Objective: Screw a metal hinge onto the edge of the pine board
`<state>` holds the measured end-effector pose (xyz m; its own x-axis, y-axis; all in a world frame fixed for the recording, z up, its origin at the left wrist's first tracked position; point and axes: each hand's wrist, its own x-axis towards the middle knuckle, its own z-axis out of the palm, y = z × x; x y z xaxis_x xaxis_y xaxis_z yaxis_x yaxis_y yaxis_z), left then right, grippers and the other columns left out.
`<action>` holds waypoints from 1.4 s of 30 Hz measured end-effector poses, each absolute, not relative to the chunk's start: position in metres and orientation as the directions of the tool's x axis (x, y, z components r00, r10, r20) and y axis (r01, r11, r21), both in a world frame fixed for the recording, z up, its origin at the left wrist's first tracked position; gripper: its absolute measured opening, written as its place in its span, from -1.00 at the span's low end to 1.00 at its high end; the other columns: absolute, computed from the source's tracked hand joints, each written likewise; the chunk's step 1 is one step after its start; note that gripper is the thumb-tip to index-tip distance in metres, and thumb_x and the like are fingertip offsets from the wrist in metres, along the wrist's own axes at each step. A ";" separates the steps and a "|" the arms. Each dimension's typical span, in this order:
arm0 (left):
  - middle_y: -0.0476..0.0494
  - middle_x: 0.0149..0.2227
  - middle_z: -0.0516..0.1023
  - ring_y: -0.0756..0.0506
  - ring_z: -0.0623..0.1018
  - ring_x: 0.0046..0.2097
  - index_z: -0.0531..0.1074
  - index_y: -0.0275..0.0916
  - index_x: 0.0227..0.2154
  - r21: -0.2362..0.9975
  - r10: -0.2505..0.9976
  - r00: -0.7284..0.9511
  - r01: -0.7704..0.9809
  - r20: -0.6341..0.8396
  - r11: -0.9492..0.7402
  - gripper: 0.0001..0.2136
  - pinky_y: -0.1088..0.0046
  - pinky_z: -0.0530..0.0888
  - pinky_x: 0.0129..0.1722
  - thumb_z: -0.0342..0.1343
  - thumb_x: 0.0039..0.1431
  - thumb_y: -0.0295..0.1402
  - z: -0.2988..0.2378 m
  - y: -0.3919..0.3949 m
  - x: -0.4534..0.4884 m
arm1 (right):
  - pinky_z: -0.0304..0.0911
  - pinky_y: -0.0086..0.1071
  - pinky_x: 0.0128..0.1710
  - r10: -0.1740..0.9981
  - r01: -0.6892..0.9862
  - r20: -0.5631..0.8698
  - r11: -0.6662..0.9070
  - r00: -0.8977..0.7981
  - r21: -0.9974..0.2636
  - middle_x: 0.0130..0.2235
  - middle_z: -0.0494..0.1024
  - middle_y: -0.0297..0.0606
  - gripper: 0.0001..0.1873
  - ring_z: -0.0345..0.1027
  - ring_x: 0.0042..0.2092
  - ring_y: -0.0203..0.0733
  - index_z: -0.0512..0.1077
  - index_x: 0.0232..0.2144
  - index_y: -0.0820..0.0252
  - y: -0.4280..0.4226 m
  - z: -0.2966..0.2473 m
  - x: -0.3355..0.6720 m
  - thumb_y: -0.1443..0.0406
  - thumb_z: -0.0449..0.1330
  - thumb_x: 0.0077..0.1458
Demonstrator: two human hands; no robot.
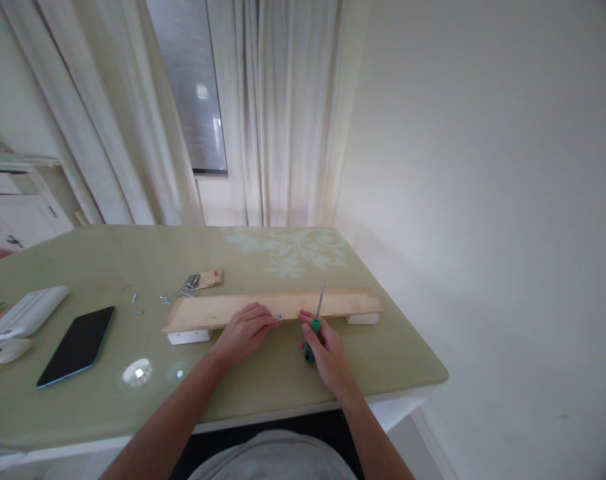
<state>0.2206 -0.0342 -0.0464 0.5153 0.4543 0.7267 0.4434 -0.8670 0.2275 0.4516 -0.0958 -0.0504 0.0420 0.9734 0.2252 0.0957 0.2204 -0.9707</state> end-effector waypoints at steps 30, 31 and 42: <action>-0.11 -0.30 0.59 -0.08 0.51 -0.23 0.58 -0.23 -0.23 0.171 0.466 0.488 0.533 0.738 -0.829 -0.84 0.39 0.51 -0.19 0.13 0.46 -0.36 -0.049 -0.033 0.229 | 0.52 -0.17 -0.08 0.948 0.253 0.316 0.295 0.044 -0.921 0.17 0.61 -0.13 -0.53 0.56 0.02 0.03 0.59 0.10 0.05 -0.092 -0.063 0.452 -0.04 0.17 0.34; -0.11 -0.31 0.59 -0.08 0.51 -0.24 0.58 -0.23 -0.23 0.167 0.464 0.487 0.535 0.740 -0.828 -0.84 0.39 0.51 -0.19 0.13 0.46 -0.36 -0.049 -0.033 0.229 | 0.52 -0.17 -0.09 0.946 0.257 0.319 0.297 0.047 -0.919 0.16 0.62 -0.14 -0.53 0.57 0.00 0.02 0.59 0.10 0.05 -0.092 -0.063 0.452 -0.04 0.17 0.34; -0.11 -0.32 0.58 -0.09 0.51 -0.25 0.58 -0.24 -0.24 0.136 0.450 0.490 0.550 0.747 -0.824 -0.84 0.41 0.50 -0.21 0.13 0.46 -0.37 -0.047 -0.035 0.229 | 0.50 -0.11 -0.01 0.938 0.277 0.343 0.318 0.047 -0.907 0.16 0.62 -0.11 -0.55 0.56 0.06 0.06 0.60 0.10 0.06 -0.093 -0.060 0.452 -0.01 0.18 0.34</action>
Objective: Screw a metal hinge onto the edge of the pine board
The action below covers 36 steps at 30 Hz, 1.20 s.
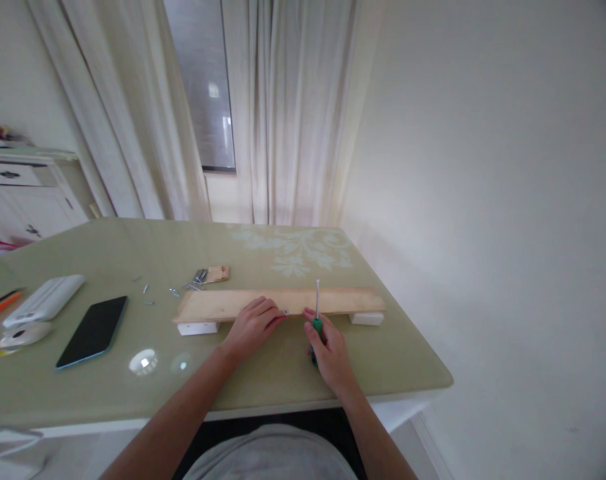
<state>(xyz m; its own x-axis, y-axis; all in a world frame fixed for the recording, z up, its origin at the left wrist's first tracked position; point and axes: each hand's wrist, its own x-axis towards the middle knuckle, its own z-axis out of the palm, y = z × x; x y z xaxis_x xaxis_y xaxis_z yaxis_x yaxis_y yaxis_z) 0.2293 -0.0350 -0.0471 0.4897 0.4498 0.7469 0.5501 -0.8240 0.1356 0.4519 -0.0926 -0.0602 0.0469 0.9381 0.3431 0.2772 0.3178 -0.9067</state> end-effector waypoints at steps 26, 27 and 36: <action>-0.13 -0.29 0.61 -0.09 0.53 -0.21 0.59 -0.23 -0.22 0.229 0.462 0.487 0.464 0.741 -0.856 -0.82 0.38 0.53 -0.17 0.10 0.48 -0.36 -0.049 -0.031 0.228 | 0.54 -0.18 -0.16 0.957 0.330 0.291 0.267 0.022 -0.905 0.24 0.56 -0.11 -0.50 0.61 -0.07 -0.01 0.56 0.15 0.07 -0.094 -0.057 0.452 -0.02 0.13 0.36; -0.13 -0.29 0.62 -0.09 0.53 -0.22 0.60 -0.23 -0.22 0.232 0.463 0.486 0.461 0.741 -0.856 -0.81 0.38 0.53 -0.18 0.10 0.48 -0.36 -0.049 -0.031 0.228 | 0.53 -0.17 -0.11 0.955 0.337 0.295 0.272 0.019 -0.902 0.24 0.55 -0.11 -0.51 0.61 -0.05 0.00 0.56 0.15 0.08 -0.094 -0.056 0.453 -0.02 0.13 0.36; -0.14 -0.28 0.62 -0.09 0.54 -0.21 0.60 -0.23 -0.22 0.260 0.479 0.492 0.448 0.727 -0.855 -0.81 0.38 0.54 -0.18 0.09 0.47 -0.39 -0.047 -0.032 0.227 | 0.52 -0.19 -0.24 0.961 0.315 0.275 0.254 0.024 -0.915 0.24 0.55 -0.09 -0.48 0.61 -0.12 0.01 0.57 0.14 0.07 -0.095 -0.053 0.452 -0.06 0.14 0.35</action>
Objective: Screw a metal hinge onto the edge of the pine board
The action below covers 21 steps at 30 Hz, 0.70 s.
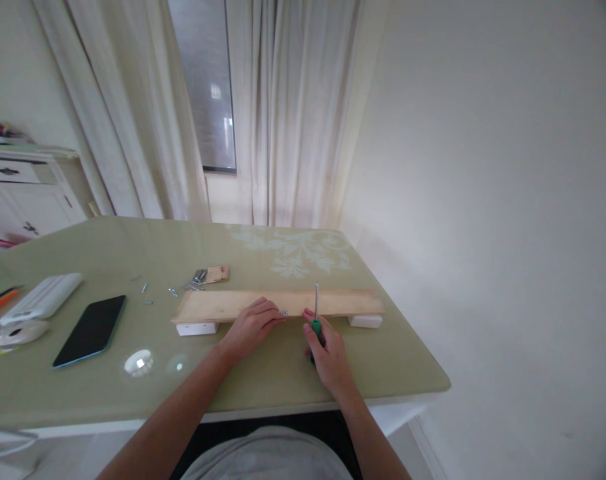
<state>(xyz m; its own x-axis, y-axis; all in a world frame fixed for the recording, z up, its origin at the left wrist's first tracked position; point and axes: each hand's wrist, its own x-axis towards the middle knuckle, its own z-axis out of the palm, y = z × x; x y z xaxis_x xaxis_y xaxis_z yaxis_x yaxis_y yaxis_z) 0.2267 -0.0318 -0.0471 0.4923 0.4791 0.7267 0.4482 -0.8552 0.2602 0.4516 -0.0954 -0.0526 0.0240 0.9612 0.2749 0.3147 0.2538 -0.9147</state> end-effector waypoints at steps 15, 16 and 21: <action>-0.13 -0.27 0.62 -0.08 0.53 -0.22 0.59 -0.26 -0.19 0.113 0.398 0.541 0.483 0.741 -0.868 -0.81 0.39 0.51 -0.17 0.07 0.49 -0.39 -0.049 -0.033 0.223 | 0.51 -0.20 -0.11 0.951 0.254 0.307 0.292 0.021 -0.922 0.27 0.51 -0.06 -0.49 0.56 -0.01 -0.02 0.56 0.15 0.09 -0.099 -0.057 0.455 -0.05 0.15 0.35; -0.14 -0.27 0.62 -0.08 0.53 -0.22 0.59 -0.25 -0.19 0.084 0.386 0.549 0.496 0.741 -0.865 -0.80 0.39 0.51 -0.18 0.05 0.50 -0.40 -0.049 -0.035 0.224 | 0.50 -0.24 -0.18 0.951 0.239 0.309 0.293 0.033 -0.926 0.29 0.49 -0.05 -0.48 0.56 -0.11 -0.08 0.56 0.14 0.11 -0.100 -0.057 0.456 -0.05 0.14 0.36; -0.11 -0.25 0.63 -0.12 0.56 -0.20 0.59 -0.18 -0.28 0.073 0.515 0.607 0.602 0.605 -0.795 -0.73 0.31 0.51 -0.12 0.12 0.45 -0.15 -0.028 -0.042 0.221 | 0.42 -0.34 -0.30 0.931 0.205 0.348 0.322 0.111 -0.924 0.10 0.58 -0.08 -0.54 0.43 -0.36 -0.27 0.57 -0.01 0.15 -0.105 -0.058 0.460 -0.03 0.09 0.40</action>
<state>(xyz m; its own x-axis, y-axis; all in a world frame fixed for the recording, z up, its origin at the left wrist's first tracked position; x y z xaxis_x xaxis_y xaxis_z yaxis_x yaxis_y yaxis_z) 0.2206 -0.0424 -0.0277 0.6073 0.5155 0.6046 0.6020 -0.7951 0.0732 0.4595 -0.1048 -0.0579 0.1106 0.9308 0.3485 0.2053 0.3216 -0.9243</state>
